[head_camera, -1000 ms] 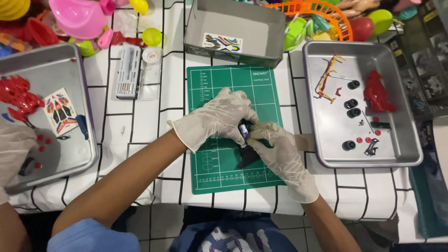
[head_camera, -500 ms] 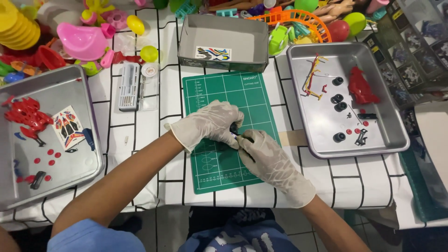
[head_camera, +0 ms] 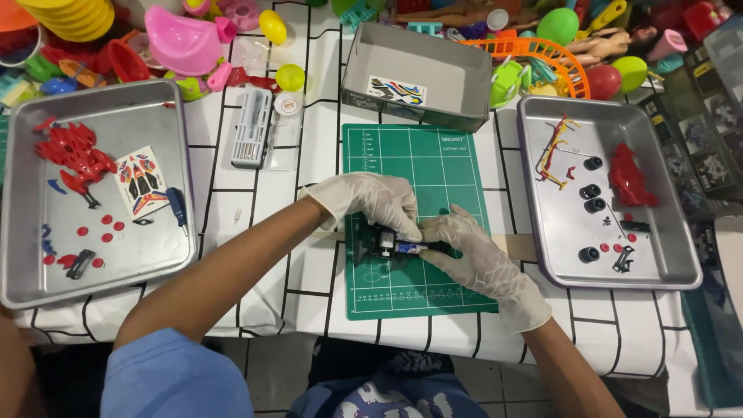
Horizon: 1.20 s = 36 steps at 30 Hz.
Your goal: The person assembles a toy vehicle chassis on a green cutting mat. They insert batteries into the chassis, use a screwdriver to tighten screws, and attach wheels and other components from a nearby tray.
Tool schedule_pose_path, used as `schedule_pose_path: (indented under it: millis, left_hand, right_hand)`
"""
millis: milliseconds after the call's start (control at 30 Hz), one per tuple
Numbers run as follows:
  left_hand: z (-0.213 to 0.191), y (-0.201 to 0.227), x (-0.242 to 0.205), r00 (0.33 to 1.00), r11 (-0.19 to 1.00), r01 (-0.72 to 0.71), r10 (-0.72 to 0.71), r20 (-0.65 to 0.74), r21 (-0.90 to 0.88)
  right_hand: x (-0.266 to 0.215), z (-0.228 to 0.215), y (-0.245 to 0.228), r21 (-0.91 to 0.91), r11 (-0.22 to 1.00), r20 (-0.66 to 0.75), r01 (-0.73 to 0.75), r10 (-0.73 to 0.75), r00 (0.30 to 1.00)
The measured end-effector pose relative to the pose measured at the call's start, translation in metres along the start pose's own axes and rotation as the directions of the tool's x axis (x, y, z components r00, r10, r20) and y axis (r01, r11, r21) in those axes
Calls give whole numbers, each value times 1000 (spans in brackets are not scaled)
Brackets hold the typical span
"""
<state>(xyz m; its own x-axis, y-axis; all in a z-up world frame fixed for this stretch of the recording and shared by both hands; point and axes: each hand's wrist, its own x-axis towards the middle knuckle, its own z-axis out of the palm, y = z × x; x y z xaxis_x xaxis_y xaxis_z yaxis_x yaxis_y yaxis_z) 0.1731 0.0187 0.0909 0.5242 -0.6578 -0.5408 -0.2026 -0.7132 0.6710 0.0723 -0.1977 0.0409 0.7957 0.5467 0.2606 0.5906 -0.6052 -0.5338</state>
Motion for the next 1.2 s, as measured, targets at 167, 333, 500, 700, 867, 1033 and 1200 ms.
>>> schedule_pose_path:
  millis: [167,333,500,700,867,1033,1200]
  left_hand:
    - [-5,-8,-6,997,993,-58,63,44,-105]
    - [-8,-9,-7,988,976,-109,127,91,-189]
    - [-8,-11,16,970,953,-157,198,140,-261]
    - [2,4,23,928,968,109,-17,373,-226]
    - [20,-6,17,934,887,159,7,356,-433]
    - [30,8,-13,983,931,116,-58,175,-345]
    - [43,46,-85,994,799,26,-83,-67,-601]
  right_hand:
    - [5,0,-6,131,987,-39,-96,102,994]
    - [4,-2,-20,122,980,-39,-157,163,986]
    - [5,-1,-21,195,963,-52,-187,201,978]
    - [6,-14,-40,161,960,-22,-231,237,971]
    - [-3,-29,-55,-84,971,117,-224,233,965]
    - [-15,-62,-63,139,983,-58,-120,130,990]
    - [-72,-108,-37,395,853,-375,-342,489,787]
